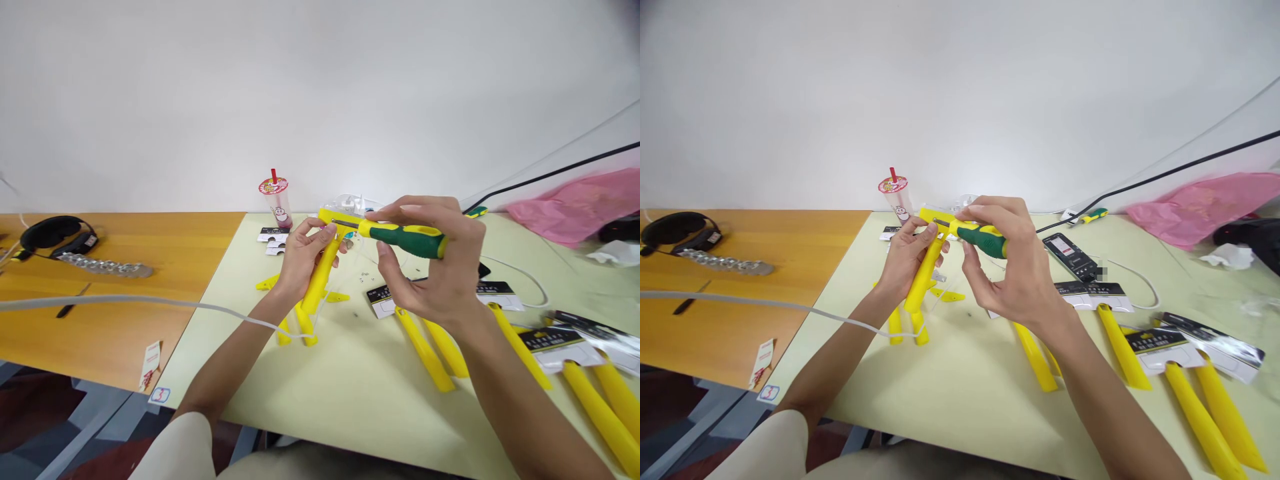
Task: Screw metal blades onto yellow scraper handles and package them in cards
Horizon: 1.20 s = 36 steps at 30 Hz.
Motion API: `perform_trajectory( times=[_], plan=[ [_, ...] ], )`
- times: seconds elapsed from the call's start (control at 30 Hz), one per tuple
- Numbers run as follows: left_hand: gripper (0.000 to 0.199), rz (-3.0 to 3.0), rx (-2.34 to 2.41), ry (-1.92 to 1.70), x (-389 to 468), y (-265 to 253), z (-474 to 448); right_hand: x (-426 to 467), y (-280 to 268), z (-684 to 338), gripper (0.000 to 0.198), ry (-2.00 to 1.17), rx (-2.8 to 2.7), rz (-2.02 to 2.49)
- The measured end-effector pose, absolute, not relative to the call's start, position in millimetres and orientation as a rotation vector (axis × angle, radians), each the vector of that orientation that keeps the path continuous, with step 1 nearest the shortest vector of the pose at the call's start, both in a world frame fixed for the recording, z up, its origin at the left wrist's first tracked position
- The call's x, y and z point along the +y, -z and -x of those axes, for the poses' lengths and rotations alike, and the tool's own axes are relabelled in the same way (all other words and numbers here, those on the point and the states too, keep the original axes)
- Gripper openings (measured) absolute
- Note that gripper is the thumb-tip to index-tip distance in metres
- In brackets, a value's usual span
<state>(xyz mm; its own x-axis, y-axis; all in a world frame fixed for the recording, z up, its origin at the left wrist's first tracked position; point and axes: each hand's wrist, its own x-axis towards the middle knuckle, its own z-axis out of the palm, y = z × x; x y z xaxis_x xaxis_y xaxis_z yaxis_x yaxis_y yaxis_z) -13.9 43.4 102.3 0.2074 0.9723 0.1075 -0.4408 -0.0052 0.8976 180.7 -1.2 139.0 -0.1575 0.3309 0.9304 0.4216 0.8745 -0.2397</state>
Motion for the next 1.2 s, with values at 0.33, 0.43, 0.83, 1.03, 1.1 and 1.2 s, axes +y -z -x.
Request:
perform_trajectory(
  times=[0.33,0.43,0.83,1.03,1.1,1.2],
  plan=[
    [0.049,-1.026,0.694,-1.281,47.3,-103.0,15.9,1.2,-140.6,-180.2,0.060,0.157,-1.761,0.578],
    [0.048,-1.033,0.697,-1.286,46.9,-103.9,15.9,0.9,-140.8,-179.8,0.057,0.148,-1.754,0.585],
    [0.046,-1.033,0.688,-1.289,45.4,-104.9,15.7,1.8,-136.5,-182.0,0.062,0.120,-1.727,0.618],
    [0.046,-1.029,0.681,-1.285,45.0,-104.7,15.4,2.6,-137.3,-181.7,0.059,0.209,-1.706,0.594],
    [0.047,-1.029,0.686,-1.278,45.0,-104.6,15.4,2.7,-136.4,-182.3,0.059,0.226,-1.701,0.610],
    [0.048,-1.028,0.693,-1.279,44.8,-104.8,15.2,2.3,-134.1,-183.4,0.059,0.222,-1.686,0.650]
  ],
)
